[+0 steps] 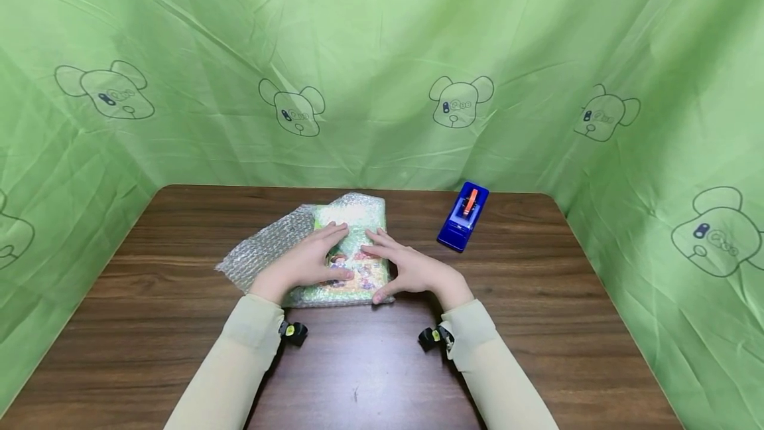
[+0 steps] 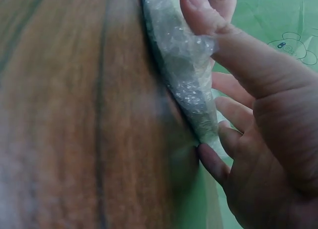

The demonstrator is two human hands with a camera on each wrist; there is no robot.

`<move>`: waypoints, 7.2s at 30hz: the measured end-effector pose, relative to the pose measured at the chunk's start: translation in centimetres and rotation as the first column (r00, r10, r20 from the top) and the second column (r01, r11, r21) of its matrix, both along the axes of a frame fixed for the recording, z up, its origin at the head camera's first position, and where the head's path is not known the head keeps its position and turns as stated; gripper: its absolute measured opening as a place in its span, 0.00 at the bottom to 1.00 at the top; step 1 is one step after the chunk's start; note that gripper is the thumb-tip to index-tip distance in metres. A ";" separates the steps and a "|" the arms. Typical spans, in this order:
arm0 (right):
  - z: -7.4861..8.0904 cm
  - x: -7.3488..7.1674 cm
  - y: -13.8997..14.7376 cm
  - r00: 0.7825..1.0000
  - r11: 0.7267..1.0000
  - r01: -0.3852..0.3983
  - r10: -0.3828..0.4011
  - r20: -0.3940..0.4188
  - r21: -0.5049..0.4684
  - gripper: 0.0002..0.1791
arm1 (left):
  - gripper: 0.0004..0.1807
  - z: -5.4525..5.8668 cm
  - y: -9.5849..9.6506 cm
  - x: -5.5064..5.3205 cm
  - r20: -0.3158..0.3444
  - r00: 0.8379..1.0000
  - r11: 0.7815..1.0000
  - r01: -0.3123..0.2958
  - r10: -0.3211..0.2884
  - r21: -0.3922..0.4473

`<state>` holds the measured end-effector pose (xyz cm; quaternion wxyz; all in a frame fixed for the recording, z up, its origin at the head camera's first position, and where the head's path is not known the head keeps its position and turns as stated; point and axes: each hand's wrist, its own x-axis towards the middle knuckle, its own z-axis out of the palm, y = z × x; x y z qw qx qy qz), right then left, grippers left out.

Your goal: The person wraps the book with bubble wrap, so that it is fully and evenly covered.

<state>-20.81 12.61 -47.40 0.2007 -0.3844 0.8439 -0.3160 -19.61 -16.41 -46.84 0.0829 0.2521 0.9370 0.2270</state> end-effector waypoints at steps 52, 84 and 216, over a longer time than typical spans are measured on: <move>-0.6 0.3 -0.9 0.994 1.000 -0.010 0.011 -0.106 0.015 0.35 | 0.48 -1.0 -1.0 -0.5 -0.024 0.999 0.998 0.022 -0.021 0.066; -0.7 -0.4 -1.3 0.996 1.000 -0.008 0.007 -0.085 -0.009 0.37 | 0.50 1.0 -2.4 -0.3 -0.115 0.993 0.993 0.026 -0.040 -0.114; -0.7 -0.4 -0.7 0.997 1.000 -0.006 0.005 -0.073 -0.007 0.38 | 0.04 4.2 -4.7 3.3 -0.367 0.689 0.744 -0.382 0.624 0.548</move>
